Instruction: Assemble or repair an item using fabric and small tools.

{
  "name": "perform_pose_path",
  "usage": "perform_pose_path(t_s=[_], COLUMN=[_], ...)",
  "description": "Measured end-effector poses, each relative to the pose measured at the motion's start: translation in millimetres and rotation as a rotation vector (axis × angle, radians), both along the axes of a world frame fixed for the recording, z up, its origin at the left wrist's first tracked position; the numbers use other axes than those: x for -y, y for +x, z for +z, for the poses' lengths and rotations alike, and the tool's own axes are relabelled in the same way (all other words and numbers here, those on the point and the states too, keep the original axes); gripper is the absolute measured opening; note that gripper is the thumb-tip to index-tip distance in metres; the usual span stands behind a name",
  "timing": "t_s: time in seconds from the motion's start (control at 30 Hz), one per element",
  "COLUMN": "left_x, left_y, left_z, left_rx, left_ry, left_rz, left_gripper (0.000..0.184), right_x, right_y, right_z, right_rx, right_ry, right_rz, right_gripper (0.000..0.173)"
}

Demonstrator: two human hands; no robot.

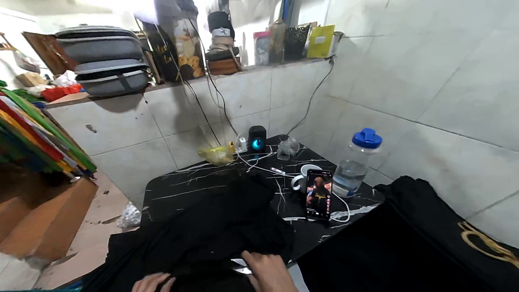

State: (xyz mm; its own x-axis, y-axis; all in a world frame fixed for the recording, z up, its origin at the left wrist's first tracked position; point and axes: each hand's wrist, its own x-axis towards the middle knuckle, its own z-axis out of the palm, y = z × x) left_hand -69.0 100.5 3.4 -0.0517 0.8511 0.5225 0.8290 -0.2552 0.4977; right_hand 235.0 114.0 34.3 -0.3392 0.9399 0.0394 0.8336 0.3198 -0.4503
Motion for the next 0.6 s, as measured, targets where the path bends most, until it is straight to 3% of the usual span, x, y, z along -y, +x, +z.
perform_pose_path(t_s=[0.1,0.27,0.37,0.53,0.6], left_x=[-27,-53,-50,-44,-44], left_y=[6,10,10,12,12], left_z=[-6,-24,-22,-22,-22], left_rx=[0.098,0.129,0.173,0.191,0.178], left_ry=[0.031,0.084,0.107,0.096,0.092], left_rz=[0.045,0.192,0.237,0.294,0.310], left_gripper=[0.028,0.029,0.041,0.040,0.040], right_x=[-17,-48,-59,-55,-55], right_y=[16,7,-5,-28,-27], right_z=[1,-13,-19,-21,-30], right_rx=[-0.053,-0.233,-0.209,-0.156,-0.241], right_ry=[-0.010,0.323,0.539,0.325,0.400], right_rz=[0.065,-0.182,-0.329,-0.308,-0.344], right_gripper=[0.049,0.046,0.029,0.024,0.021])
